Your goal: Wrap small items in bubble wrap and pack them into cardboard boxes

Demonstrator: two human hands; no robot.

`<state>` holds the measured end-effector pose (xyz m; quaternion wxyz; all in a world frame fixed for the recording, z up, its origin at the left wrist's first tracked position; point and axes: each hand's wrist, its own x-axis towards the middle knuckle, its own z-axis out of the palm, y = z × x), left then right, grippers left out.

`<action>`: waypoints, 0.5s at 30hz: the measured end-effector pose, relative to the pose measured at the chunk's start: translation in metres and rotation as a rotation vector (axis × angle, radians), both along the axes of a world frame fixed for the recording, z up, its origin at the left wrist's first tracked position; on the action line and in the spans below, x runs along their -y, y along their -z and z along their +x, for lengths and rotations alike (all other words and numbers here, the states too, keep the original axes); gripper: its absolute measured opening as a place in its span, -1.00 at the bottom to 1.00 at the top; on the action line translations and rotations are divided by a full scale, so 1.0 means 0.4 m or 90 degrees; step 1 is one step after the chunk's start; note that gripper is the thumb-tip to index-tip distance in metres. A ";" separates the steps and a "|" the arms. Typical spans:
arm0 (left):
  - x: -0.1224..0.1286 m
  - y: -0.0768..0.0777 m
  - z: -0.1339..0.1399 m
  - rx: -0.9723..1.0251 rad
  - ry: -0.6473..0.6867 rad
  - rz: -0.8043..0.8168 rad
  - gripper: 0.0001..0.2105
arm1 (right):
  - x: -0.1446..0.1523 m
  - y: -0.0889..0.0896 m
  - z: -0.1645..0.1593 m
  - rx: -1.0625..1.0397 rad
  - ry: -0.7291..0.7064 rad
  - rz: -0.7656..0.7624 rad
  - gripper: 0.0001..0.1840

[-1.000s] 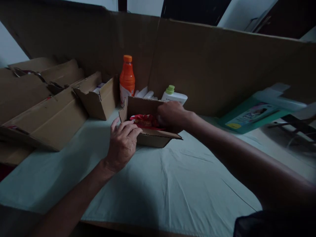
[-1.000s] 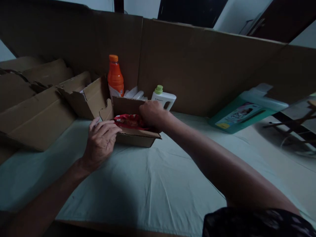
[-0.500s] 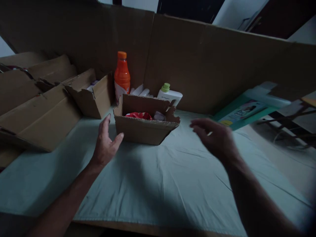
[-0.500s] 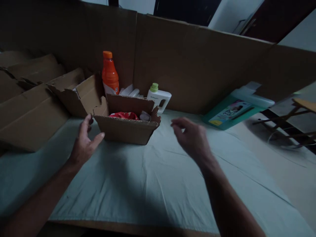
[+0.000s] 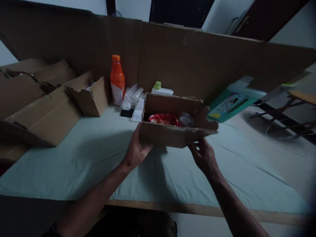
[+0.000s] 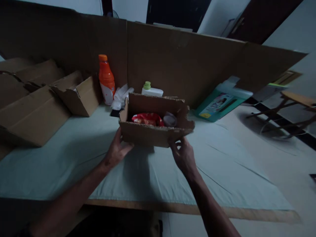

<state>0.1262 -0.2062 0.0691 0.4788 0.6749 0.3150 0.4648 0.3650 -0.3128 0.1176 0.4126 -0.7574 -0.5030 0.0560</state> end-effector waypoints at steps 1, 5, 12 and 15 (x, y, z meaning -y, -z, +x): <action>0.022 0.001 -0.004 0.009 0.006 -0.013 -0.29 | 0.038 0.003 -0.012 0.003 0.012 -0.002 -0.67; 0.052 0.016 -0.078 0.025 -0.031 -0.075 -0.38 | 0.109 0.055 -0.102 -0.001 -0.052 -0.022 -0.72; 0.083 0.033 -0.181 -0.033 -0.052 -0.143 -0.35 | 0.100 0.125 -0.060 -0.077 -0.208 -0.003 0.10; 0.099 0.055 -0.185 -0.057 -0.068 -0.149 -0.34 | 0.057 0.139 -0.017 -0.158 -0.297 0.004 0.46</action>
